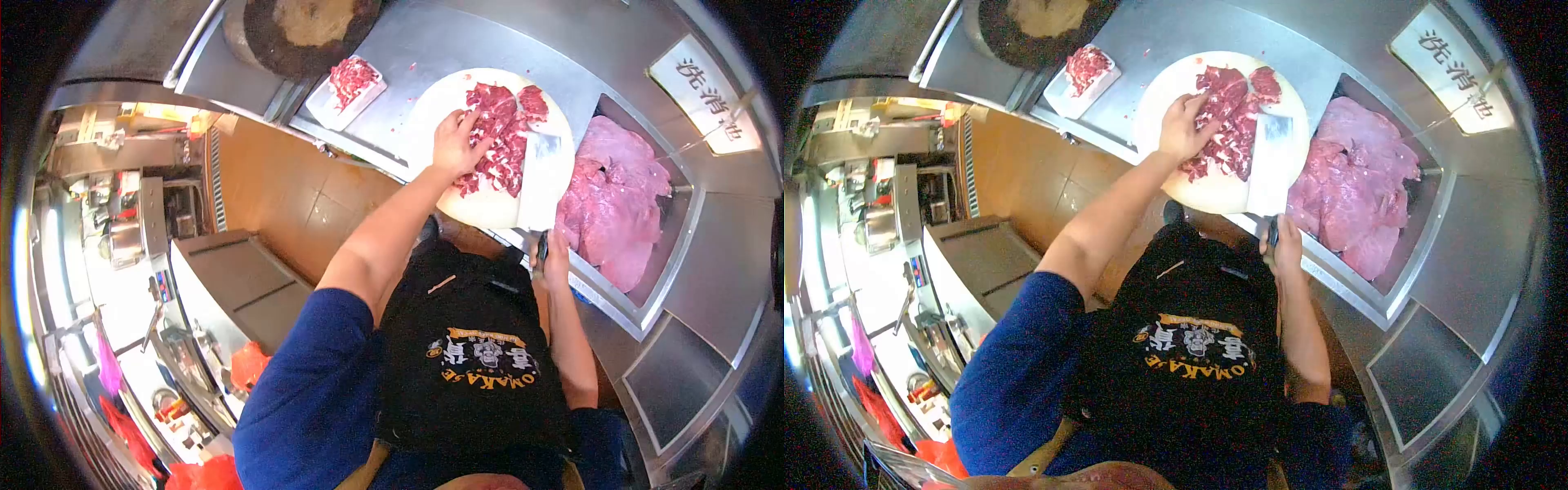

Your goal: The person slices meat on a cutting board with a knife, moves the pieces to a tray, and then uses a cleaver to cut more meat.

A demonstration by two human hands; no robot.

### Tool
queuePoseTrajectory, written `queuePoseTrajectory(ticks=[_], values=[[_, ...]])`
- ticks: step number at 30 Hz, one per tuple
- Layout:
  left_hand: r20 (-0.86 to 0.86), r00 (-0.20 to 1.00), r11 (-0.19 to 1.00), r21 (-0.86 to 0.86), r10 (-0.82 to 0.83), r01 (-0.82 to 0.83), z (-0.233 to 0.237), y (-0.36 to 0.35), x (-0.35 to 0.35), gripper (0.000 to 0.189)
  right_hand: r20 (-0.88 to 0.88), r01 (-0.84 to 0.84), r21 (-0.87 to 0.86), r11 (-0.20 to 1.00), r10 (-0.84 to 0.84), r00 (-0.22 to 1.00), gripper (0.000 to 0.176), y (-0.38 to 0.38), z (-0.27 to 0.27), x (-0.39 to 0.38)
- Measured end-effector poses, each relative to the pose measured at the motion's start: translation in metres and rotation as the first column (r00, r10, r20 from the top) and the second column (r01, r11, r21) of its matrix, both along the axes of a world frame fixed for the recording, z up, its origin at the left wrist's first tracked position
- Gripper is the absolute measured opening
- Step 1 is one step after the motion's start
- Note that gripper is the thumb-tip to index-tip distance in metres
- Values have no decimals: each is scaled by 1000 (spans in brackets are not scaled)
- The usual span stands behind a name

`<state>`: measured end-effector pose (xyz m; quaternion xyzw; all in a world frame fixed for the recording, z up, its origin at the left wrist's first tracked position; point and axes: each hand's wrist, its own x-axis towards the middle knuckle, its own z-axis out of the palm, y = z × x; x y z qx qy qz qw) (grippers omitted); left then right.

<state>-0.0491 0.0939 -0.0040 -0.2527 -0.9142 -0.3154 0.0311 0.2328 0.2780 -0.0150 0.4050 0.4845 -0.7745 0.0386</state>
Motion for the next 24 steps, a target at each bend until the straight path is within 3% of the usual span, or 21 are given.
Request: queuePoseTrajectory(ticks=[2,5,6,9,10,13,14,17,21,24], values=[[-42,997,985,-164,-57,50,-13,22,-22,72,-11,91,14,996,-91,996,45,-12,-2,22],[96,978,958,-206,-184,200,-1,24,-30,65,46,160,-35,986,-159,986,35,-22,-7,46],[103,967,943,-220,-233,250,2,15,-29,58,98,75,-71,995,-67,993,36,-23,2,54],[260,833,831,-154,-488,535,-12,-28,-36,53,68,256,59,965,-260,963,36,-68,-2,51],[308,760,756,-161,-573,635,-4,-46,-35,59,75,306,17,952,-307,949,33,-88,10,41],[-38,817,812,-143,-576,566,11,-81,-9,74,109,263,19,965,-263,959,27,-150,12,12],[-60,879,880,-76,-473,469,-4,-79,0,90,95,253,12,967,-253,963,27,-170,14,-1],[-114,926,913,162,-359,374,-14,-65,18,93,39,127,64,990,-130,991,28,-209,26,-35],[88,974,874,464,-207,143,-10,-56,22,70,13,55,179,982,-59,998,24,-224,50,-55],[108,982,826,559,-156,70,17,-54,30,61,22,22,287,958,-29,999,22,-224,75,-47]])
